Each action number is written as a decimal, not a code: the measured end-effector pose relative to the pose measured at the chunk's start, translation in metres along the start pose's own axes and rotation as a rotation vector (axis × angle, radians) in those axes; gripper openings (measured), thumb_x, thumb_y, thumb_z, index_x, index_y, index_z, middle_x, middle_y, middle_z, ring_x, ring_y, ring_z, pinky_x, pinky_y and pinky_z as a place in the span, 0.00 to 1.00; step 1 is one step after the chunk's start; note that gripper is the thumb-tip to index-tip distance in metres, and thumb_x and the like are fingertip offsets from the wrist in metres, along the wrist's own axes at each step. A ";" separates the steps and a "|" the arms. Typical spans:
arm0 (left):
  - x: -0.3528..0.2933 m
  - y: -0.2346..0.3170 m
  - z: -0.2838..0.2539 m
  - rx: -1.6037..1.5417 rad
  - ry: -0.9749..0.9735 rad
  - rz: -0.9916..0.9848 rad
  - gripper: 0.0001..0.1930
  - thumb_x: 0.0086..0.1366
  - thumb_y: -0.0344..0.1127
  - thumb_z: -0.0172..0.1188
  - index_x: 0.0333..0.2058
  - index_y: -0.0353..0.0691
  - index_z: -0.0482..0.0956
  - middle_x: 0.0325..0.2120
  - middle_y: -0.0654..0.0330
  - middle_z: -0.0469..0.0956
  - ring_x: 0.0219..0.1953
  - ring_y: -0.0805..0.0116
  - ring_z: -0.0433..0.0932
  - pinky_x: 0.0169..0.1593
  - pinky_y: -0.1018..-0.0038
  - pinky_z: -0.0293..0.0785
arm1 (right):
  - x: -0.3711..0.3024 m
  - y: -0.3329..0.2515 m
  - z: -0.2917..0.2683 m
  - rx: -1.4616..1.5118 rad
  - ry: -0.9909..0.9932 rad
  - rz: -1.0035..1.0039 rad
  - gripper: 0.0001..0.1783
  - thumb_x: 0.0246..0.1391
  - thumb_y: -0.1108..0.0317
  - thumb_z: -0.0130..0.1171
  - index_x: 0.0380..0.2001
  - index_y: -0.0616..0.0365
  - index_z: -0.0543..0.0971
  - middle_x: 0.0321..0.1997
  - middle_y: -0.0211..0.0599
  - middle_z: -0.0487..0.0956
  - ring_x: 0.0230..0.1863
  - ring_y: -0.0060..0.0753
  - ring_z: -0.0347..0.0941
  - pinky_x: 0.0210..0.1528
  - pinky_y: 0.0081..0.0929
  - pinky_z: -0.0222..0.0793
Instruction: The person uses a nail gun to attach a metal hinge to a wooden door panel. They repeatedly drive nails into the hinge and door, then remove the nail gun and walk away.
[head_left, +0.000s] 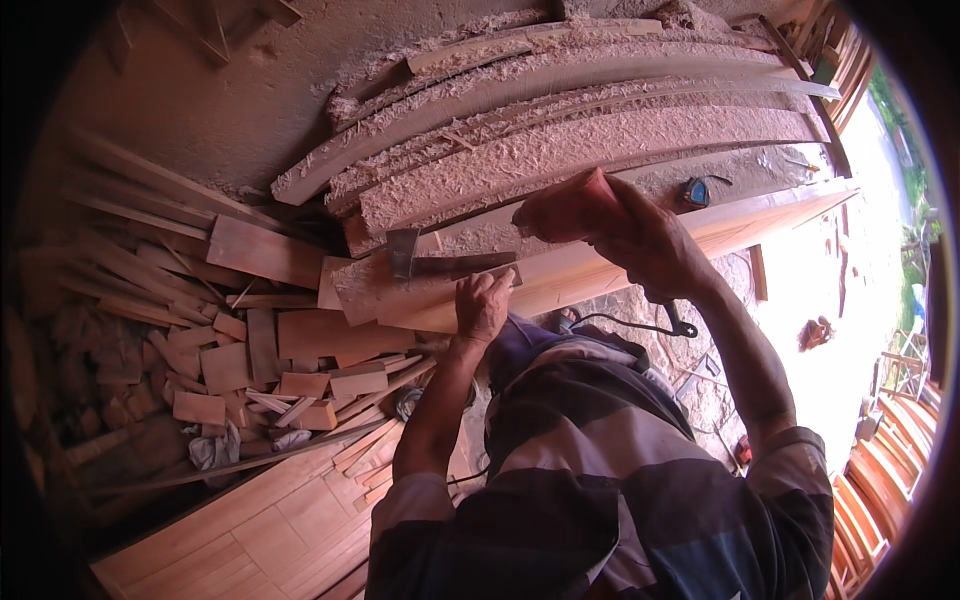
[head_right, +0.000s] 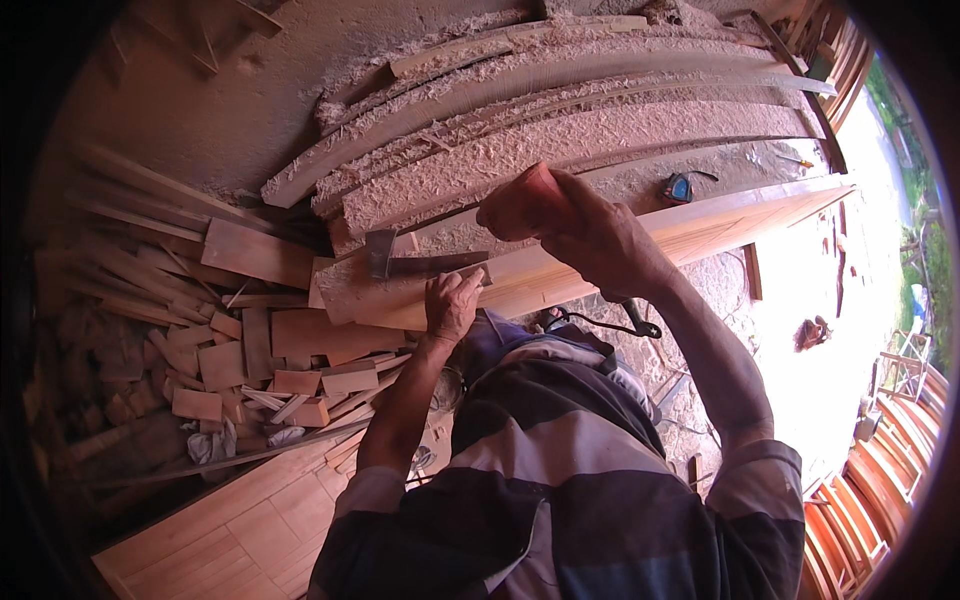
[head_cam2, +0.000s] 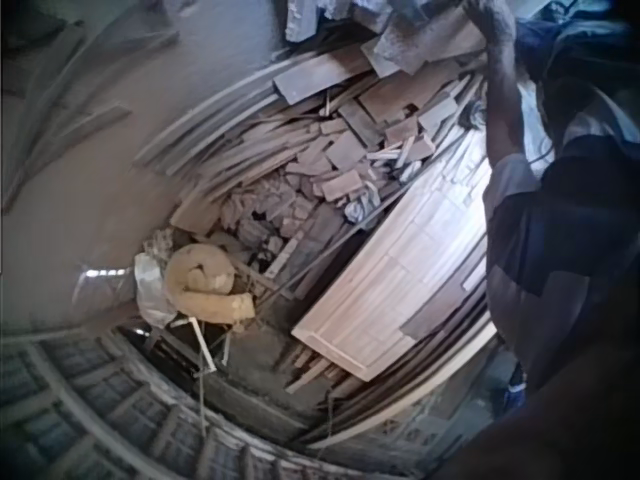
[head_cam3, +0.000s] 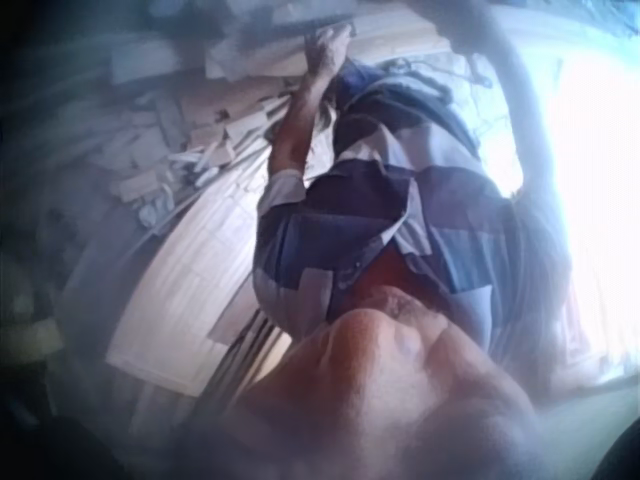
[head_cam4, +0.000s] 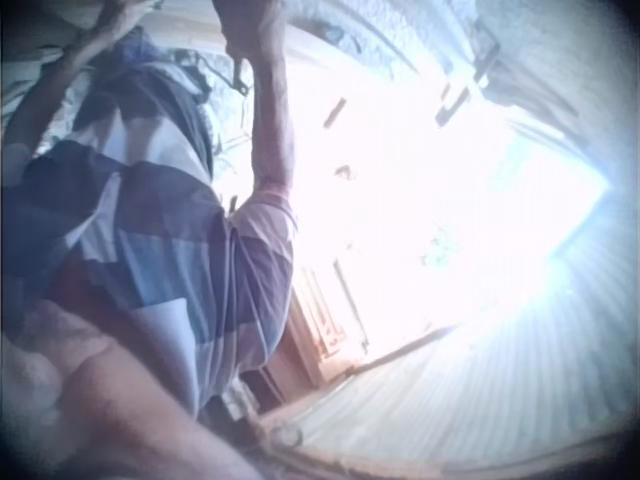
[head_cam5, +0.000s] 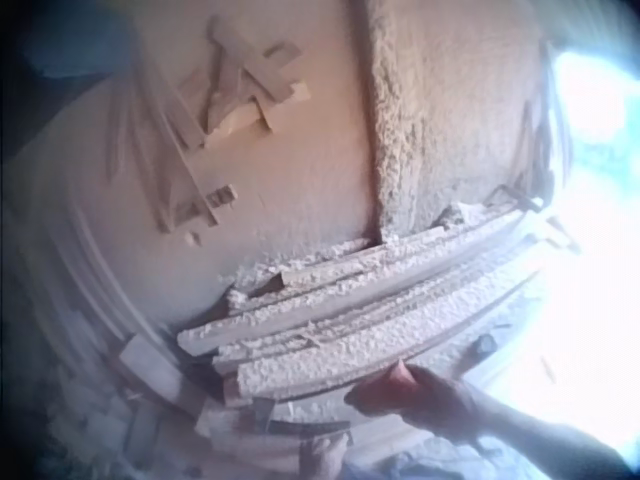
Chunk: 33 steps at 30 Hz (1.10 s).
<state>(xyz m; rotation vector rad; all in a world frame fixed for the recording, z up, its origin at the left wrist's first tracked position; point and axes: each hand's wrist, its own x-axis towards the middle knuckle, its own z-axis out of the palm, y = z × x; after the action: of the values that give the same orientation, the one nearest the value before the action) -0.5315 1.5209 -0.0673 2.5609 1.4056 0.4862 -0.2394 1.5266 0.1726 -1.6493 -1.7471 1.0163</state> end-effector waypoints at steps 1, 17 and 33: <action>0.000 0.001 0.002 0.008 -0.010 -0.026 0.21 0.58 0.40 0.69 0.51 0.47 0.83 0.34 0.61 0.78 0.44 0.57 0.76 0.47 0.57 0.69 | -0.001 0.003 0.001 -0.023 0.025 -0.067 0.39 0.58 0.64 0.66 0.70 0.54 0.63 0.45 0.48 0.83 0.44 0.40 0.82 0.44 0.37 0.77; 0.028 0.001 -0.010 -2.023 0.047 -0.753 0.10 0.74 0.30 0.51 0.50 0.35 0.76 0.38 0.56 0.81 0.39 0.67 0.80 0.45 0.72 0.79 | -0.024 0.008 0.010 0.305 0.056 0.024 0.40 0.57 0.63 0.63 0.70 0.58 0.61 0.41 0.40 0.81 0.25 0.23 0.74 0.28 0.27 0.70; 0.041 -0.014 -0.017 -2.046 0.115 -0.904 0.11 0.74 0.31 0.57 0.52 0.35 0.77 0.29 0.63 0.75 0.25 0.79 0.70 0.28 0.81 0.69 | -0.067 0.000 -0.006 0.541 0.083 0.160 0.42 0.55 0.64 0.64 0.71 0.60 0.60 0.42 0.39 0.80 0.27 0.22 0.73 0.29 0.27 0.71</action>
<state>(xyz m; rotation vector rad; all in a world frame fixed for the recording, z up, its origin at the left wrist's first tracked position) -0.5278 1.5630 -0.0473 0.2638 0.8382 1.0071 -0.2261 1.4613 0.1839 -1.4633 -1.1589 1.3299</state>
